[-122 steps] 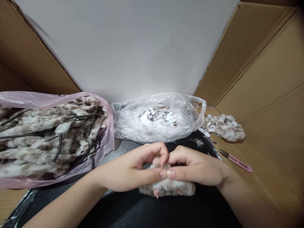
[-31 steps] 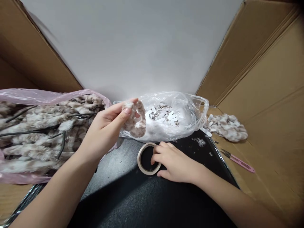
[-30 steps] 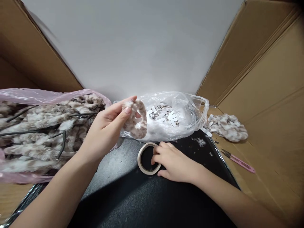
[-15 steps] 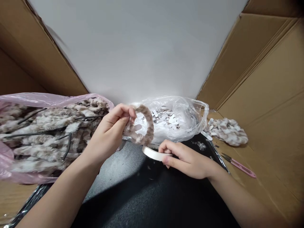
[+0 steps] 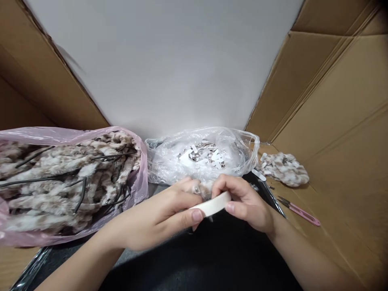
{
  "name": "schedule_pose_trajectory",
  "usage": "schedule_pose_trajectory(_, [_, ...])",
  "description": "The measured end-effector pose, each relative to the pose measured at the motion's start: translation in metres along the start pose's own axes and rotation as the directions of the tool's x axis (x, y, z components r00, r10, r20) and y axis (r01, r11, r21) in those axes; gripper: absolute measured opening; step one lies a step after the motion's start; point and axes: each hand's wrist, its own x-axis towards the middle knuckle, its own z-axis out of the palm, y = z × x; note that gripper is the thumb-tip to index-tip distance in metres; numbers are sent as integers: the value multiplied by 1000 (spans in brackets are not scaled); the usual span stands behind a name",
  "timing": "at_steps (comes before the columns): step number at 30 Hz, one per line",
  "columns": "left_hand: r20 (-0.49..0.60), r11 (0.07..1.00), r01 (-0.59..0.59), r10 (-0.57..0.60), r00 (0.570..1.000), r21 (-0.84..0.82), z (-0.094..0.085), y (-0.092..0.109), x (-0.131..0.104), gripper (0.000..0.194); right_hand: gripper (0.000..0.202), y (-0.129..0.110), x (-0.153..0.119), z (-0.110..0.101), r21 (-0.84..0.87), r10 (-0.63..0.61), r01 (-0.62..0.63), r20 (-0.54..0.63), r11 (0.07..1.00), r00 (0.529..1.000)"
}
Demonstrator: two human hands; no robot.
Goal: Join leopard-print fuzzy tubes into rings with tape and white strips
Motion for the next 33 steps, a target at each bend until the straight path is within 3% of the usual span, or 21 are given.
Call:
schedule_pose_trajectory(2, [-57, 999, -28, 30, 998, 29, 3, 1, 3, 38, 13, 1, 1, 1, -72, -79, 67, -171, 995, 982])
schedule_pose_trajectory(4, [-150, 994, -19, 35, 988, 111, 4, 1, 4, 37, 14, -1, 3, 3, -183, -153, 98, -321, 978, 935])
schedule_pose_trajectory(8, [-286, 928, 6, 109, 952, 371, 10, 0, 3, 30, 18, -9, 5, 9, -323, -140, 18, -357, 946, 924])
schedule_pose_trajectory(12, [-335, 822, 25, 203, 920, 569, 16, -3, 4, 18, 21, -11, 4, 16, -332, -86, -66, -422, 941, 902])
schedule_pose_trajectory(17, [-349, 740, 39, 269, 898, 671, 20, -8, 8, 24, 20, -11, 2, 19, -350, -71, -96, -435, 932, 897])
schedule_pose_trajectory(23, [-335, 729, 52, 250, 908, 683, 22, -10, 9, 23, 19, -11, 2, 19, -347, -37, -125, -426, 929, 904])
schedule_pose_trajectory(33, [-302, 719, 64, 207, 931, 692, 22, -9, 9, 26, 14, -15, 5, 11, -308, 32, -116, -267, 944, 963])
